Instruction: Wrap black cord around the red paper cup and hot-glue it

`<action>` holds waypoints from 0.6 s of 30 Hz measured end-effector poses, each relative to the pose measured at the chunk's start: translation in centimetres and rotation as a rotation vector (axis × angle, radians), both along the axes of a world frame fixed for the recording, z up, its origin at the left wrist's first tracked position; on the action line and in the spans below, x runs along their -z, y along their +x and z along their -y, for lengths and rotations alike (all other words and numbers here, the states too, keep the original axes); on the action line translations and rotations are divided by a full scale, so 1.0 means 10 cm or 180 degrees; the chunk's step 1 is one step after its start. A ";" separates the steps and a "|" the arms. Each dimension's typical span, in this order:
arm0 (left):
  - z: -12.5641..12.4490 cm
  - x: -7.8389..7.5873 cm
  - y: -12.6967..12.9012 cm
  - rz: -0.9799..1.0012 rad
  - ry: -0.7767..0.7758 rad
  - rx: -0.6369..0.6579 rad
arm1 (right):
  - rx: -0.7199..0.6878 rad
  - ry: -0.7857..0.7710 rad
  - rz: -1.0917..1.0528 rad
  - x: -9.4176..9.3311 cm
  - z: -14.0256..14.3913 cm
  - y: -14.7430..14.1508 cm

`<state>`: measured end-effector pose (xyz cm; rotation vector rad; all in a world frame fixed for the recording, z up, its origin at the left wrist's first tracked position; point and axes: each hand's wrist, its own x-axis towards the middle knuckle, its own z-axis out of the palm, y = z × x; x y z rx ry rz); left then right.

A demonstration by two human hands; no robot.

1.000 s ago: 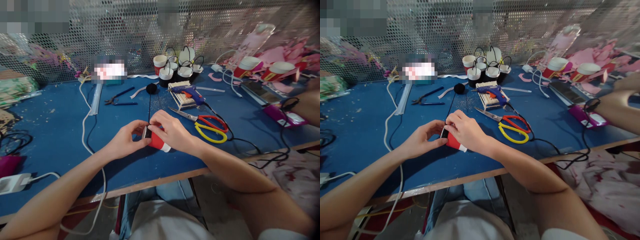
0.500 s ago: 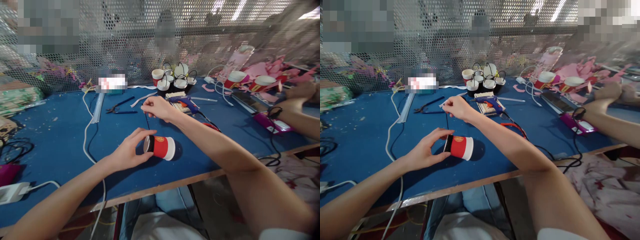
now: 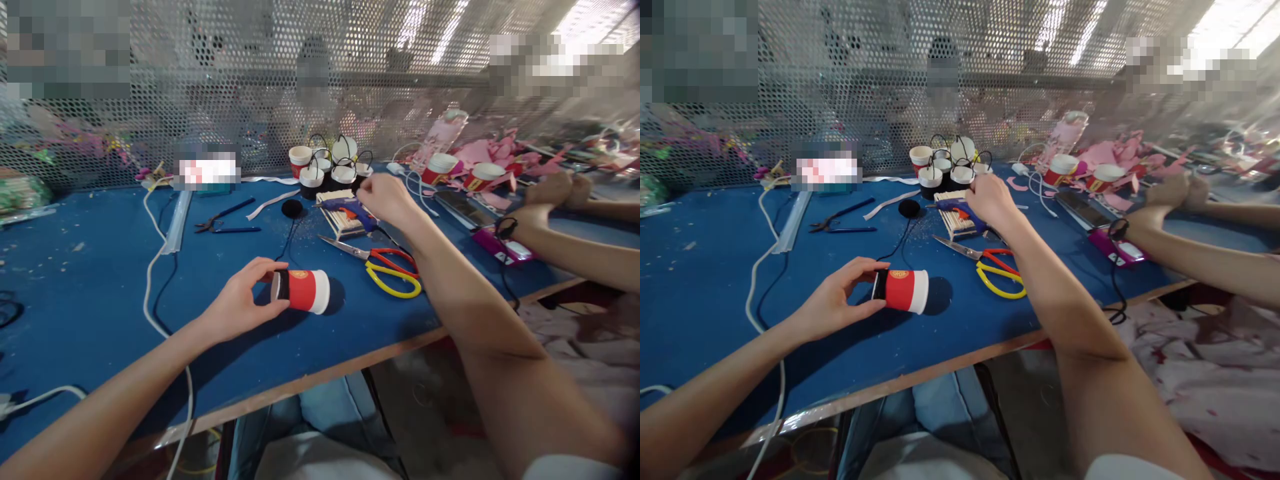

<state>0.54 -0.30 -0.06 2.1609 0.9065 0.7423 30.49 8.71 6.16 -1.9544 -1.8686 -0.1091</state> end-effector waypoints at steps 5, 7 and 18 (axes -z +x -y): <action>-0.05 -0.01 -0.03 -0.0101 0.0302 -0.0266 | 0.0098 -0.0670 0.0136 0.31 0.01 0.12; -0.06 -0.01 -0.03 -0.0131 0.0377 -0.0324 | 0.0127 -0.0608 0.0040 0.39 0.02 0.09; -0.12 0.01 -0.05 -0.0145 0.0492 -0.0361 | -0.0538 -0.0262 -0.1757 0.25 0.35 -0.08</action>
